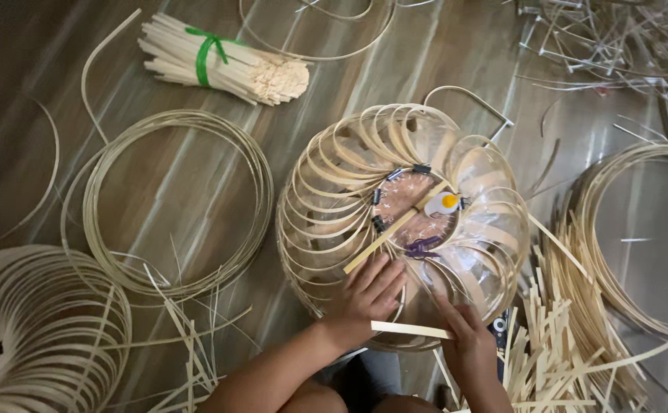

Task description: The person glues and attaches bamboo strips to a spherical frame, applying adhesive from a bottle and securing the strips with clips while working on the floor.

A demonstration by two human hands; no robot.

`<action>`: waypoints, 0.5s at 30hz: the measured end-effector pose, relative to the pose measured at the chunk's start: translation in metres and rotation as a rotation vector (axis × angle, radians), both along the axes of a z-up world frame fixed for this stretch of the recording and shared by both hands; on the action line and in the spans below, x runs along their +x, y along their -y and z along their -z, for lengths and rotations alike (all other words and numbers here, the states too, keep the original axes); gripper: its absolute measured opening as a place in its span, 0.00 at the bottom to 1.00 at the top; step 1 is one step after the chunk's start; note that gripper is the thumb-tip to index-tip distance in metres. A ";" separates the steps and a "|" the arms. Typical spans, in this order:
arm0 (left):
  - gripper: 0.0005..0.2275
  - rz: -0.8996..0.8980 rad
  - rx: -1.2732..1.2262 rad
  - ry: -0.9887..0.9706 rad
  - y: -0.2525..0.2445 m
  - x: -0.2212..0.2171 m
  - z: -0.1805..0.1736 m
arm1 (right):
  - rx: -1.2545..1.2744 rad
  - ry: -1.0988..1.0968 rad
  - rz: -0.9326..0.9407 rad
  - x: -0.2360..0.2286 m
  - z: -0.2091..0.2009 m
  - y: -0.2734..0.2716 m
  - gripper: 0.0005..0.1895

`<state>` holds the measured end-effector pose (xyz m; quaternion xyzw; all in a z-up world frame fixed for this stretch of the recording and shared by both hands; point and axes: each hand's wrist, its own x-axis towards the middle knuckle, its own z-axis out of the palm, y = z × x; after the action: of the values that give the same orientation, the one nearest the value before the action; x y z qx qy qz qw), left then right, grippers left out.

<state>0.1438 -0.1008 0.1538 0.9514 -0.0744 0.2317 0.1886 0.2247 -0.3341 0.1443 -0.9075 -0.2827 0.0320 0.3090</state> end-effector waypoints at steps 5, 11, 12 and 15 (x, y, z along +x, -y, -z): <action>0.23 0.034 -0.050 -0.026 -0.002 0.006 0.010 | -0.032 0.083 -0.013 0.007 0.001 -0.015 0.31; 0.24 0.052 -0.087 -0.006 -0.001 0.009 0.018 | -0.039 0.004 0.002 0.010 -0.004 -0.024 0.38; 0.24 0.054 -0.086 0.007 -0.001 0.009 0.018 | -0.033 0.031 -0.009 0.011 -0.004 -0.024 0.38; 0.22 0.033 -0.080 0.061 0.000 0.010 0.017 | -0.057 0.110 -0.021 0.012 -0.003 -0.024 0.38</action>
<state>0.1535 -0.1011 0.1370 0.9342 -0.0865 0.2603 0.2280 0.2371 -0.3098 0.1475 -0.9133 -0.3079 -0.0065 0.2665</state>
